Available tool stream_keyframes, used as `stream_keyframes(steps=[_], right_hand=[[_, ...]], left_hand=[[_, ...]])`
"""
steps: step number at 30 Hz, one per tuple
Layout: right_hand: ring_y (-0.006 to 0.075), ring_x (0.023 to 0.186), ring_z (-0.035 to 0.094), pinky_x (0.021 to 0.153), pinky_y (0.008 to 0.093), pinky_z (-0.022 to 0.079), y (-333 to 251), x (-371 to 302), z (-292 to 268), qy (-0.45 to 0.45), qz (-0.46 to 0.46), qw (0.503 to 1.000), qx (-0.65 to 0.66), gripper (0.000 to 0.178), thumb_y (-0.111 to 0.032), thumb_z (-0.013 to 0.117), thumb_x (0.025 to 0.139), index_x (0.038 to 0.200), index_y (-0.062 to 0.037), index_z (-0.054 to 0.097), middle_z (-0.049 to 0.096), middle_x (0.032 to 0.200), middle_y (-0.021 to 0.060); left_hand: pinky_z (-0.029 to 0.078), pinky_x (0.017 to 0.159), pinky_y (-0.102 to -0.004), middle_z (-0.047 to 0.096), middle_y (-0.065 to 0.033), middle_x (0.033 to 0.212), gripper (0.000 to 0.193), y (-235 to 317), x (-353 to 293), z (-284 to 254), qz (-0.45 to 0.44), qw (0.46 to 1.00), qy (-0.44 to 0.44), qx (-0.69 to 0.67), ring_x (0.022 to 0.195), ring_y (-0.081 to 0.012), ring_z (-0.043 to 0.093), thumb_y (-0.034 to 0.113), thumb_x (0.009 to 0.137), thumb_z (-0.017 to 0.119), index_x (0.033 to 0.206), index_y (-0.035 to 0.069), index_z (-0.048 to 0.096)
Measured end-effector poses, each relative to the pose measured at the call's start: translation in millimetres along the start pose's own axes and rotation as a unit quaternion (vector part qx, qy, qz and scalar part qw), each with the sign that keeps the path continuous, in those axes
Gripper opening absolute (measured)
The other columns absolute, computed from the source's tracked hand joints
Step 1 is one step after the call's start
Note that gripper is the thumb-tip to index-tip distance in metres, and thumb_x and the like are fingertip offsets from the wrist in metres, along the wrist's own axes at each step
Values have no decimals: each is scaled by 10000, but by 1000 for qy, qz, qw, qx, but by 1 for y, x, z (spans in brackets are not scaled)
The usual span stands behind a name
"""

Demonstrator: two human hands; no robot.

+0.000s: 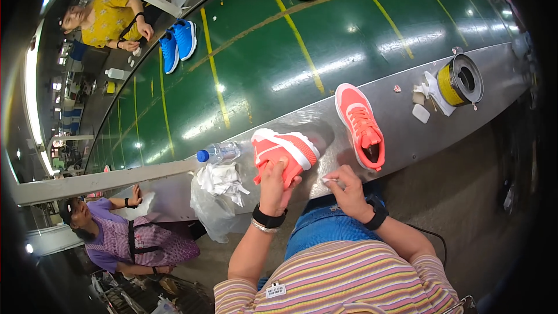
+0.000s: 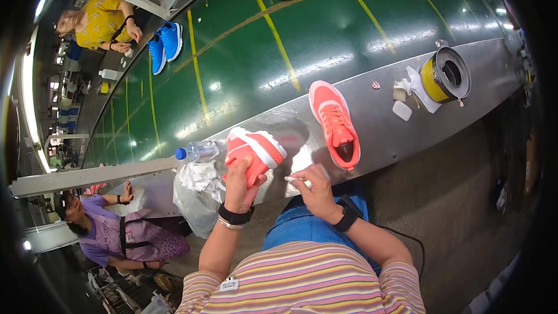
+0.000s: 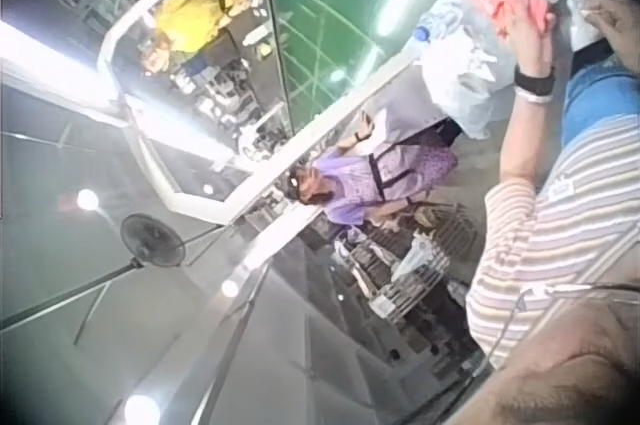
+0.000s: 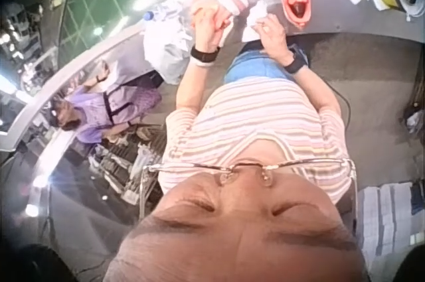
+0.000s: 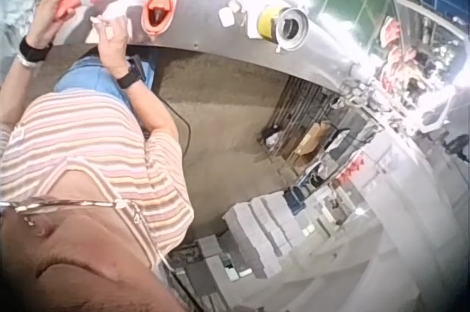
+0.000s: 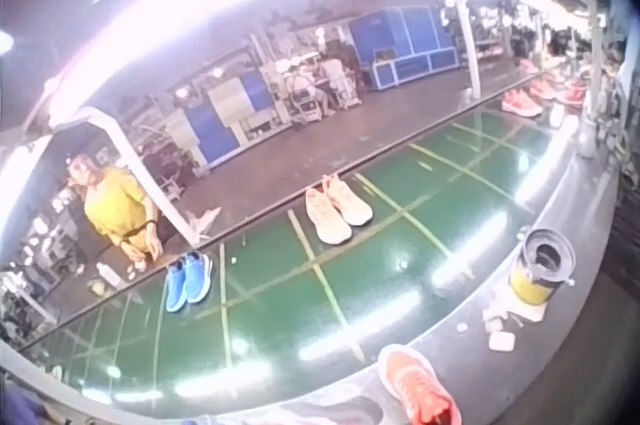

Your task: Clean and inspect shoes on an assembly line at a manufacturing facility.

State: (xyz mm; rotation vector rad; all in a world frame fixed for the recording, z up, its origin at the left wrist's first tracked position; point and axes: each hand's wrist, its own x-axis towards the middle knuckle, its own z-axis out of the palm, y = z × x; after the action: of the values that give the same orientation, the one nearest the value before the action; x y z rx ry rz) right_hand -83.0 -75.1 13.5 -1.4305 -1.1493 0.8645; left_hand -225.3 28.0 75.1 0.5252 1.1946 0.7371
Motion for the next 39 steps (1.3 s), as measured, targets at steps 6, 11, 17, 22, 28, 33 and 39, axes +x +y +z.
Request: stream_keyframes(steps=[6,11,17,22,28,33,39], right_hand=[[162,748,523,693,250,408,-45,36,-7,58,-17,996,71,92,-19,628,781,864,-10,590,528,797,71],[158,749,520,692,255,412,-50,38,-7,68,-45,994,76,115,-29,635,783,891,-18,594,533,802,64],[185,789,516,658,277,430,-47,42,-6,67,-72,995,12,148,-13,654,742,884,-50,634,529,864,70],[178,880,503,728,256,431,-45,49,-9,-31,-59,997,35,125,-68,683,735,858,-69,659,492,1015,83],[136,839,524,714,251,428,-44,41,8,44,96,991,83,119,-87,673,757,834,-21,610,516,1007,86],[184,891,537,716,267,443,-32,32,-8,-63,-59,993,77,109,-35,650,740,838,-34,603,491,1109,104],[197,923,535,745,280,434,-40,25,-4,-53,-60,992,93,109,-23,648,732,832,-40,609,493,1122,108]], left_hand=[[476,537,-236,569,-36,966,213,-3,-11,4,-4,998,-59,-22,768,-109,565,190,887,489,1069,81,477],[465,524,-240,564,-37,941,211,-3,-22,11,17,998,-57,-7,765,-117,566,168,869,493,1058,78,468],[479,530,-225,562,-29,919,214,-14,-28,12,54,996,-68,24,730,-95,564,171,883,479,1069,66,463],[458,509,-214,561,-33,915,218,-22,-28,3,66,990,-98,72,711,-86,553,144,891,460,1091,57,456],[446,500,-216,561,-38,938,245,-27,-37,6,89,990,-57,91,719,-87,550,138,888,454,1119,56,438],[451,482,-215,566,-50,910,200,-21,-41,4,53,997,-51,15,667,-97,552,120,889,461,1072,39,458],[446,502,-220,567,-41,939,230,-19,-41,1,54,996,-65,28,734,-90,551,140,879,465,1091,53,450]])
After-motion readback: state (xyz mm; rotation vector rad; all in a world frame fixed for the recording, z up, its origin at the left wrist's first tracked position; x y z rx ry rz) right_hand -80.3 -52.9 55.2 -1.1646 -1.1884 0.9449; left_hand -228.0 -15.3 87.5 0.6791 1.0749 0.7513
